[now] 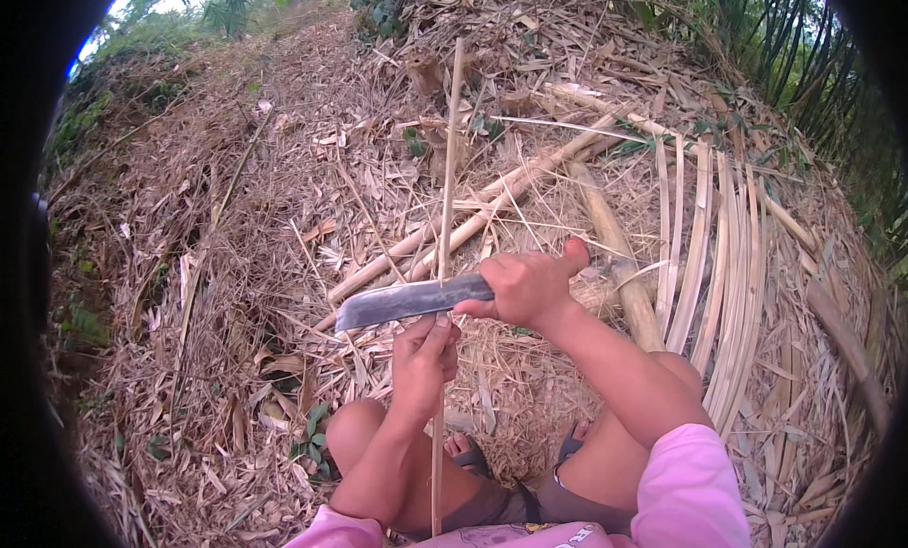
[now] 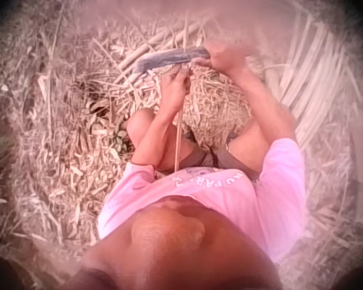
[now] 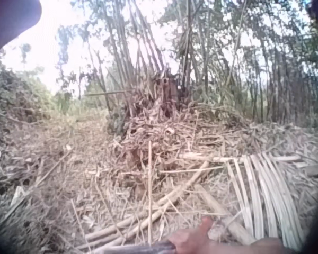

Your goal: The person splits a bamboo pole into strips using a machete while sitting on the ground. They shave the edges of the strips by hand and then gather the finished bamboo pieces into a pile.

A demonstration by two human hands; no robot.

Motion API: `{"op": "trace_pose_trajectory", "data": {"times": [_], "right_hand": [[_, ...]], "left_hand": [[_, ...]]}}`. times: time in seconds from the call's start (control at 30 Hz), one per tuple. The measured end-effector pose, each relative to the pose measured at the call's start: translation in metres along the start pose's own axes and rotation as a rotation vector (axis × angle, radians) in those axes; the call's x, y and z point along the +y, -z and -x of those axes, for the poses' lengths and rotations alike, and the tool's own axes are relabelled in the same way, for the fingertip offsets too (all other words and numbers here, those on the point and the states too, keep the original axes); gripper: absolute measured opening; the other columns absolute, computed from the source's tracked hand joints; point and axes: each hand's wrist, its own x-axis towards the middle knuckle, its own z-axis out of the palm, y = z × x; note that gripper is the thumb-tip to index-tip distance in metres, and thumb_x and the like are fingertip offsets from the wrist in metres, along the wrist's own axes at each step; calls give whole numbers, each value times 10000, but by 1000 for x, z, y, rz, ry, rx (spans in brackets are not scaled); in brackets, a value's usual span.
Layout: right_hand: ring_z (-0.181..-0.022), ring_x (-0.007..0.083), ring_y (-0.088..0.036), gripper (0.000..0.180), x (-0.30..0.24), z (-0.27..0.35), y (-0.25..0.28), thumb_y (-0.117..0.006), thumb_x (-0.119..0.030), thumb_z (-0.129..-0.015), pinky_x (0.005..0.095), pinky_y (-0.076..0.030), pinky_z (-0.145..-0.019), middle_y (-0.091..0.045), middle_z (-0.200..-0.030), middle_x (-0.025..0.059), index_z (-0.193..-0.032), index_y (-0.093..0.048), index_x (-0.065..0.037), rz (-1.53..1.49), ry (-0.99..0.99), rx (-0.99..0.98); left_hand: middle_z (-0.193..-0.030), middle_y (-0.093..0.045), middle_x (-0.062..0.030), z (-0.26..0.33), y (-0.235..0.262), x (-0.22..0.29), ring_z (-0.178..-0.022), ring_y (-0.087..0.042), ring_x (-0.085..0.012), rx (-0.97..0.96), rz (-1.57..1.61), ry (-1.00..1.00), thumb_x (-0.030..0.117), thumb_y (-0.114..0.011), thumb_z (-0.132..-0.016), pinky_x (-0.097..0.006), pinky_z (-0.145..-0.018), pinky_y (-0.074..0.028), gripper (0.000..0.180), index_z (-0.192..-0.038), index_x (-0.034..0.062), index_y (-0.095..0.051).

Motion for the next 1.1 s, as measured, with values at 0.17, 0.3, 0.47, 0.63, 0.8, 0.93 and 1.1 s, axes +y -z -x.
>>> {"op": "trace_pose_trajectory", "data": {"times": [0.17, 0.3, 0.47, 0.63, 0.8, 0.93, 1.1], "right_hand": [[-468, 238, -584, 676, -19, 6, 2, -447, -733, -844, 341, -420, -476, -564, -585, 65, -620, -540, -102, 7, -54, -85], [-456, 234, -584, 703, -10, 2, 6, -438, -754, -830, 385, -448, -461, -561, -557, 77, -604, -540, -96, 65, 63, -26], [-456, 255, -600, 694, -15, -3, 5, -475, -738, -826, 408, -496, -463, -584, -554, 94, -616, -557, -81, -1, 10, -85], [-518, 266, -591, 708, 44, -7, -5, -347, -714, -902, 420, -436, -488, -558, -579, 96, -634, -536, -87, 19, -442, -112], [-519, 303, -594, 684, 23, -9, 22, -358, -649, -949, 414, -456, -482, -567, -573, 113, -670, -598, -73, -134, -268, -76], [-501, 279, -533, 640, -17, -17, 28, -439, -642, -926, 395, -439, -510, -545, -554, 111, -772, -657, -60, -449, -422, -216], [-481, 206, -489, 548, -11, -17, 34, -541, -534, -929, 369, -401, -503, -521, -530, 100, -794, -651, -14, -533, -602, -258]], "left_hand": [[-672, -427, 33, 4, 6, 3, -485, -302, -30, -68, 207, 43, 199, -513, -999, -207, -422, -206, 220, -855, 35, -546], [-675, -428, 39, 12, -2, -1, -511, -317, -32, 0, 114, 36, 185, -509, -1002, -194, -437, -218, 192, -911, 24, -558], [-703, -448, 35, 7, 3, 8, -496, -294, -25, -71, 168, 64, 175, -509, -1004, -200, -436, -213, 175, -977, 15, -575], [-749, -478, 26, 25, -1, 7, -478, -300, -13, -150, 136, 58, 186, -511, -1005, -200, -424, -239, 278, -1187, -17, -571], [-830, -537, 1, 22, 1, 14, -492, -355, -33, -176, 207, 46, 174, -458, -1025, -191, -428, -293, 346, -1342, 39, -494], [-840, -571, -47, 2, 8, 16, -503, -371, -63, -197, 274, 139, 242, -425, -1027, -199, -409, -292, 410, -1356, 0, -448], [-830, -586, -85, -4, 20, 24, -507, -371, -71, -212, 479, 137, 204, -440, -997, -188, -405, -277, 417, -1334, -41, -442]]}}
